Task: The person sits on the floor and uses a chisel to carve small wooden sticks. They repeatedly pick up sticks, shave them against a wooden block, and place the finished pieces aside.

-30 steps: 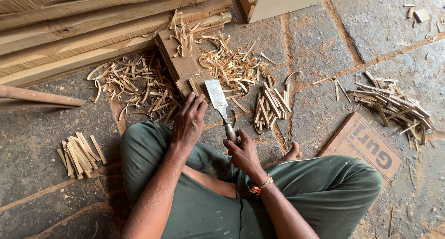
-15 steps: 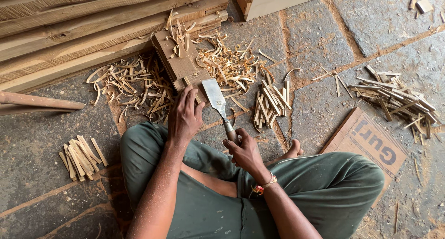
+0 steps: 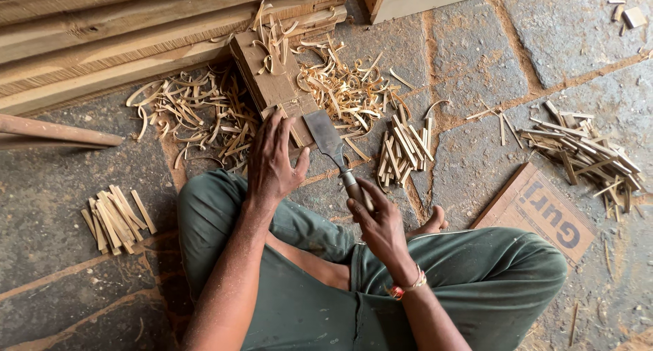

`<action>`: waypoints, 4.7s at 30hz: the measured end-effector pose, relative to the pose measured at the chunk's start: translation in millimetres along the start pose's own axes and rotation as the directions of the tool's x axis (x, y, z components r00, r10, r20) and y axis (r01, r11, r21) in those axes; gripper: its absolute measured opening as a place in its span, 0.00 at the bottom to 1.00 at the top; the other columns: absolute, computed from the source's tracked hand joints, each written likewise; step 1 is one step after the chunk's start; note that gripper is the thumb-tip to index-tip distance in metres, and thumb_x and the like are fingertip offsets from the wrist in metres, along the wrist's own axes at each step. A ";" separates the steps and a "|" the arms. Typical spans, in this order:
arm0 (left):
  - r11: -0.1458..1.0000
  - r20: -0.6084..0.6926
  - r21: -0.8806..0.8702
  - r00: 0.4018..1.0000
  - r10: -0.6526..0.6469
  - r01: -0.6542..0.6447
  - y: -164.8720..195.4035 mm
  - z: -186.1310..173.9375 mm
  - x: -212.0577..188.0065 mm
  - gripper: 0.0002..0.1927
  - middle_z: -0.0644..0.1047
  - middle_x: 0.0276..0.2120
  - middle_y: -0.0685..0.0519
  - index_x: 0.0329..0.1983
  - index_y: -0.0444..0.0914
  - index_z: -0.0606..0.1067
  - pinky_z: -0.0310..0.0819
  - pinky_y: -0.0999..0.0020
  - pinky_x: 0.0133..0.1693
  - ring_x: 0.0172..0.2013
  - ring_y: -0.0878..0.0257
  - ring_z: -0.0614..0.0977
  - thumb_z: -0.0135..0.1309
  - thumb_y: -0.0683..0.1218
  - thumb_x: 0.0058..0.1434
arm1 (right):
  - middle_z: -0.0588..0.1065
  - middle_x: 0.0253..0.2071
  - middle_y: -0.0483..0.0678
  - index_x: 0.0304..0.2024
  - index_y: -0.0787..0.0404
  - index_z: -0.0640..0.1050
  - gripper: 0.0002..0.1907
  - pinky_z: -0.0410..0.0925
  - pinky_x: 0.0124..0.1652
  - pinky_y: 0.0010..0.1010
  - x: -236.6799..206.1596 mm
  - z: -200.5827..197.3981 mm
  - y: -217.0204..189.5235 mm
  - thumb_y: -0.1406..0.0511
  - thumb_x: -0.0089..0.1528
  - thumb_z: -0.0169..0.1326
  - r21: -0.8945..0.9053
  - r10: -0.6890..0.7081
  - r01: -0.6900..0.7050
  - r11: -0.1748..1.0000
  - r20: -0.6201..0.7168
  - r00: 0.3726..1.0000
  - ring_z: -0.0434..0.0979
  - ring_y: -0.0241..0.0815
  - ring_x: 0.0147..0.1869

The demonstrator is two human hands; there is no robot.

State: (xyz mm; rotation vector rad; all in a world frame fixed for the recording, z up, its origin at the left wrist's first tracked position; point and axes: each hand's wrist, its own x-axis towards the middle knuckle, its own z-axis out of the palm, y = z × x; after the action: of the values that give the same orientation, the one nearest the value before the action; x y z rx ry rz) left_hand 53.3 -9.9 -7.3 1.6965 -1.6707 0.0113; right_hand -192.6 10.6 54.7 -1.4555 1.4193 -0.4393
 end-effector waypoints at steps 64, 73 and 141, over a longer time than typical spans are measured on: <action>0.839 0.088 -0.479 0.937 0.338 -0.258 76.3 32.4 6.8 0.42 0.82 0.52 0.41 0.46 0.34 0.82 0.61 0.43 0.69 0.59 0.46 0.81 0.28 0.71 0.74 | 0.62 0.12 0.38 0.47 0.62 0.84 0.08 0.49 0.59 0.27 -42.1 -2.1 -17.3 0.69 0.65 0.61 -0.440 -0.526 0.386 0.811 -0.260 0.810 0.54 0.24 0.18; 0.811 0.067 -0.521 0.934 0.350 -0.267 69.3 24.3 2.5 0.35 0.83 0.31 0.47 0.33 0.37 0.82 0.79 0.54 0.45 0.34 0.53 0.86 0.41 0.70 0.72 | 0.60 0.13 0.38 0.51 0.60 0.84 0.14 0.47 0.19 0.25 -82.7 -0.4 -18.0 0.70 0.62 0.61 -0.262 -0.289 0.224 0.939 -0.244 0.926 0.52 0.24 0.17; 0.604 0.278 -0.059 0.594 -0.755 0.795 -29.2 27.5 16.7 0.11 0.83 0.35 0.36 0.49 0.29 0.80 0.79 0.60 0.28 0.28 0.50 0.85 0.59 0.43 0.73 | 0.76 0.23 0.48 0.46 0.64 0.78 0.09 0.56 0.14 0.30 15.2 37.4 26.9 0.64 0.72 0.52 0.143 -0.226 0.263 0.954 -0.234 0.946 0.65 0.29 0.16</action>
State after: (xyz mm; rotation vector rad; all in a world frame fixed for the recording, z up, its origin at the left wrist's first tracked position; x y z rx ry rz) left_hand 67.9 -41.5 -33.2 2.2103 -0.8749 -0.7646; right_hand -172.5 17.4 11.1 -1.4808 1.3324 -0.8807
